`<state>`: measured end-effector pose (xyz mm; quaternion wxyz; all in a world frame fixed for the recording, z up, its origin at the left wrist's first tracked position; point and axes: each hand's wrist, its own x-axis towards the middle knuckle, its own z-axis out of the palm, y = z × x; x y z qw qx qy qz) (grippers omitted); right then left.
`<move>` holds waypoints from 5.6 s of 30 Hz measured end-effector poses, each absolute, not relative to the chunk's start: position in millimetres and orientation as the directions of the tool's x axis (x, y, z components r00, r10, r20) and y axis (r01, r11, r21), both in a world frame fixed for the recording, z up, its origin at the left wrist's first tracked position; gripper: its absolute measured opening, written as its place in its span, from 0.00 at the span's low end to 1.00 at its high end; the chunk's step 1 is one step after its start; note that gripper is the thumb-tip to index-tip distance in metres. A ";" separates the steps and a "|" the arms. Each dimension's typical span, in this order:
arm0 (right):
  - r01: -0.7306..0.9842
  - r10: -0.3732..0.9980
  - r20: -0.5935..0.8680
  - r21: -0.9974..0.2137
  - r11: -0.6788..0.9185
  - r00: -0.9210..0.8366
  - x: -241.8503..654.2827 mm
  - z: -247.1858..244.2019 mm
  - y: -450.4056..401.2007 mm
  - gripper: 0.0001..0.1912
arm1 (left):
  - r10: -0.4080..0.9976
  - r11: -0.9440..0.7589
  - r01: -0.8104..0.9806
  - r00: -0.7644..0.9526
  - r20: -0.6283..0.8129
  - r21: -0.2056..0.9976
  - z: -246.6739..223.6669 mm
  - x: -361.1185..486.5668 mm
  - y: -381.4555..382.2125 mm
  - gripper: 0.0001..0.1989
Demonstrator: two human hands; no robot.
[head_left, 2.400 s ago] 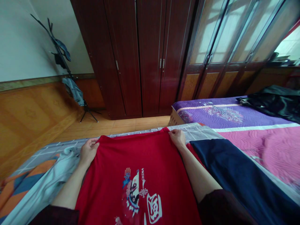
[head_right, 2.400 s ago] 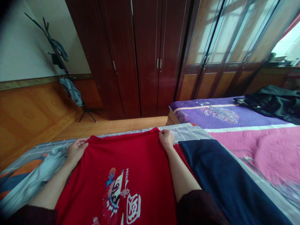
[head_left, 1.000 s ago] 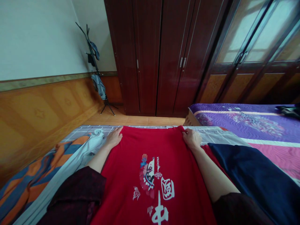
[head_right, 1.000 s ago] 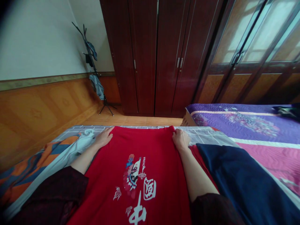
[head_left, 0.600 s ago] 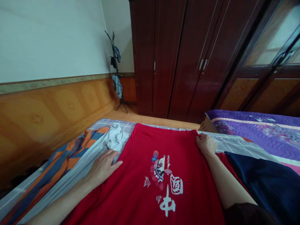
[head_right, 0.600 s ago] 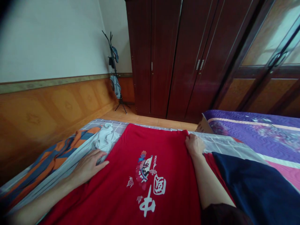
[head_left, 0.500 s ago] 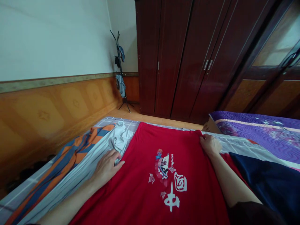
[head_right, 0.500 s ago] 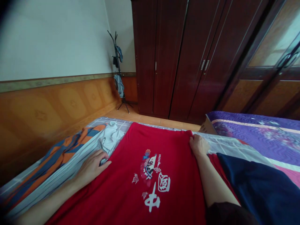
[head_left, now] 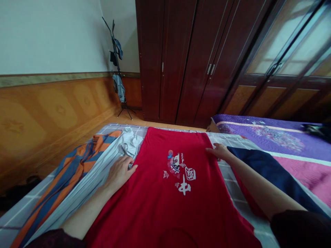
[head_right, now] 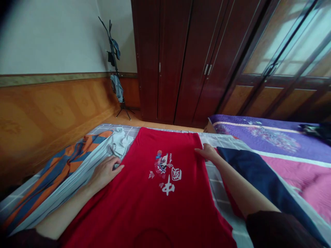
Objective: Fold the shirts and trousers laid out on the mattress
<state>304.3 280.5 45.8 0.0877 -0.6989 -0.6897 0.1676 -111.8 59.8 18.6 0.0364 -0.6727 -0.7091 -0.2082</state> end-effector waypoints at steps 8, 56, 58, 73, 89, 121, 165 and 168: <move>0.892 0.975 -0.185 -0.450 0.024 -0.120 329.2 37.3 107.9 0.19 | 0.967 0.014 0.999 -0.022 0.252 0.034 24.3 -117.6 51.4 0.14; 0.924 0.917 0.113 0.024 0.381 -0.382 303.7 28.1 169.4 0.29 | 0.968 0.113 0.979 -0.071 0.240 -0.169 -16.5 -217.5 55.6 0.25; 0.945 0.937 0.126 0.025 0.326 -0.327 311.1 18.3 175.4 0.31 | 0.964 0.195 0.962 -0.152 0.218 -0.192 -8.9 -225.0 53.5 0.25; 0.940 0.907 0.248 0.091 0.328 -0.340 327.1 -9.3 191.4 0.31 | 0.955 0.038 0.993 -0.002 0.297 -0.116 30.7 -162.0 50.4 0.28; 0.896 0.857 0.263 0.143 0.421 -0.444 292.7 6.1 174.5 0.28 | 0.970 -0.215 0.976 0.207 0.123 0.048 51.1 -80.9 159.7 0.22; 0.596 0.622 0.209 -0.179 0.783 -0.755 84.9 12.1 342.9 0.27 | 0.961 0.167 0.961 -0.208 0.184 0.219 -0.2 -68.7 202.5 0.41; 0.683 0.698 0.152 -0.144 0.716 -0.700 51.7 9.3 372.2 0.38 | 0.979 0.112 0.976 -0.141 0.147 0.188 2.2 -64.1 203.1 0.35; 0.807 0.810 0.193 -0.116 0.579 -0.554 72.8 15.8 380.7 0.39 | 0.980 0.117 0.981 -0.139 0.144 0.153 3.0 -63.3 203.6 0.35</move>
